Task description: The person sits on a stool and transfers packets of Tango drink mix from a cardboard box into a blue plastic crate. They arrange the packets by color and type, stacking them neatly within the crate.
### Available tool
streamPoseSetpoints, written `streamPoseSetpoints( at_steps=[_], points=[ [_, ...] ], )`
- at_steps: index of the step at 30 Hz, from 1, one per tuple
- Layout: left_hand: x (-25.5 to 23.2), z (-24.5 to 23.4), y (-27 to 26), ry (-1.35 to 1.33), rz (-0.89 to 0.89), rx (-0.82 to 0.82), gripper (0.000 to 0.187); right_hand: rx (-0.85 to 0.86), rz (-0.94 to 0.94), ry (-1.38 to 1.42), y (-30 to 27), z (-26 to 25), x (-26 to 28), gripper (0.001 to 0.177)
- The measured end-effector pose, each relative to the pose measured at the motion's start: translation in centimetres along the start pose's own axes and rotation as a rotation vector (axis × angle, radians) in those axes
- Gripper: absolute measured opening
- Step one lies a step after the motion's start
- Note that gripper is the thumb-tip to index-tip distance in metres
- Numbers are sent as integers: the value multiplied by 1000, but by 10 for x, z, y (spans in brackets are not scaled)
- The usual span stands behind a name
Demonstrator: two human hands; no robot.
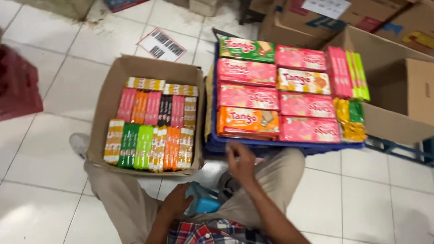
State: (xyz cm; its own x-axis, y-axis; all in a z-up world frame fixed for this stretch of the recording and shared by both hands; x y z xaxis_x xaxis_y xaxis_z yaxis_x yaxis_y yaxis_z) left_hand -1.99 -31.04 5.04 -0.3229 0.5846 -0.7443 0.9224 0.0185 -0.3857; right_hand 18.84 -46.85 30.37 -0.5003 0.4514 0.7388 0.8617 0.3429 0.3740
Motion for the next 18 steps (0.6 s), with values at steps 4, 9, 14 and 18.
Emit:
streamPoseSetpoints(
  at_steps=[4,9,14,18],
  points=[
    [-43,-28,-3,-38,101,-53,55,-18,-279,-302,78,-52,30,39],
    [-46,-25,6,62,130,-65,51,646,-103,-924,123,-34,-36,121],
    [-36,-21,2,52,114,-110,52,535,-146,-787,111,-31,-50,108],
    [-31,-37,-5,62,133,-204,52,285,-354,-740,110,-34,-47,103]
  ],
)
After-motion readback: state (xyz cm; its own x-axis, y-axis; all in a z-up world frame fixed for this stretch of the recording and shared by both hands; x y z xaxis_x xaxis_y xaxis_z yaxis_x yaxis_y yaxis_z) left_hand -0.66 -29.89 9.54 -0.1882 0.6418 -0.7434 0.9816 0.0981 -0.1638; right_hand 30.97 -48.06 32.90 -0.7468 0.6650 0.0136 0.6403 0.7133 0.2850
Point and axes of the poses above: each hand's wrist, its own y-axis towards the middle knuckle, its own z-axis out of the palm, x = y × z, the point moved 6 cm from there along y, towards the middle knuckle, and after that the axes turned 6 degrees about z, right-handed, at the moved point
